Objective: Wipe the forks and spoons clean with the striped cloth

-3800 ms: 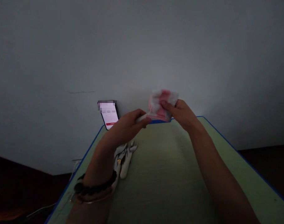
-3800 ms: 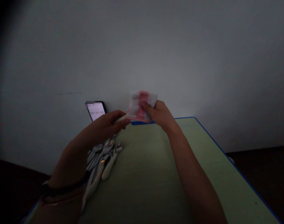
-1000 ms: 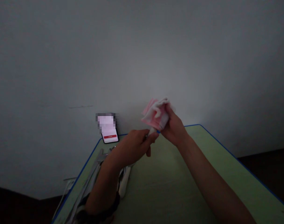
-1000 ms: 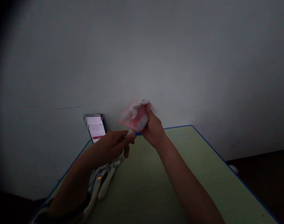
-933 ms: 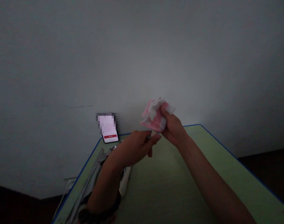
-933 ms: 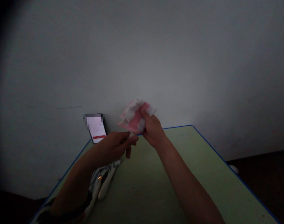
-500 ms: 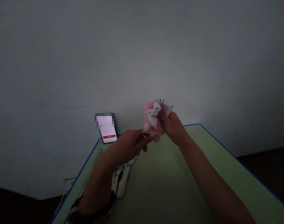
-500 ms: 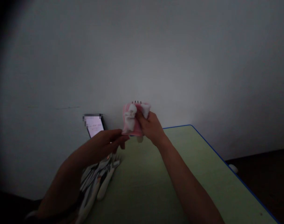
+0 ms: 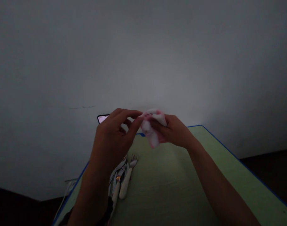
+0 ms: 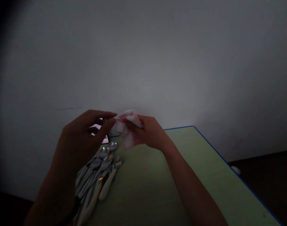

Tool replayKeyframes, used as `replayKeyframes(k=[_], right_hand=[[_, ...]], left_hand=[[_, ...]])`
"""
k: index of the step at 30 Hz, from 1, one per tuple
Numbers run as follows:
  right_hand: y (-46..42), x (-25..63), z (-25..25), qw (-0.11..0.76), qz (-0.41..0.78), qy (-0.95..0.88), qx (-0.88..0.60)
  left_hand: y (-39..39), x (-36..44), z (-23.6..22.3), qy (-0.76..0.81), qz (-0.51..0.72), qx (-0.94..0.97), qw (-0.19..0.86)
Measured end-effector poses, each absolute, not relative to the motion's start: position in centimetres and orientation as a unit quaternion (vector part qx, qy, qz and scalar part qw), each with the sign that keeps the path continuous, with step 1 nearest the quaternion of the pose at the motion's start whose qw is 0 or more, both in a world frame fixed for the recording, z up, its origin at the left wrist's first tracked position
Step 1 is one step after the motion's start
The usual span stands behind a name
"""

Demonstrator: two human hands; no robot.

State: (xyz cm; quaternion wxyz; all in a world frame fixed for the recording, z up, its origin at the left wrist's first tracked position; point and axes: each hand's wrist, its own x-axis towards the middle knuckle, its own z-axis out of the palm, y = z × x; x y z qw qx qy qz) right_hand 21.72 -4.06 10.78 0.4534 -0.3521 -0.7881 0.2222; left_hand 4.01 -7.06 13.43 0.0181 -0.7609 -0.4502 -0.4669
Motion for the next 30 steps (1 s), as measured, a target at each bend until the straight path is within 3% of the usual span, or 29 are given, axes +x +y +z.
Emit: replayKeyframes(k=[14,24,30], right_hand=[[-6.3,21.3,12.0,0.369,0.171,-0.826,-0.39],[-7.0,22.0,13.3,0.324,0.228,-0.827,-0.4],[-6.9,22.6,13.6,0.276,0.265,-0.829,-0.408]], left_hand=[[-7.2,3.9,13.6,-0.437,-0.455,-0.775,-0.044],[-7.0,4.4,13.4,-0.449,-0.492,-0.745,0.034],[-6.7,4.1,13.4,-0.461,-0.485,-0.742,0.03]])
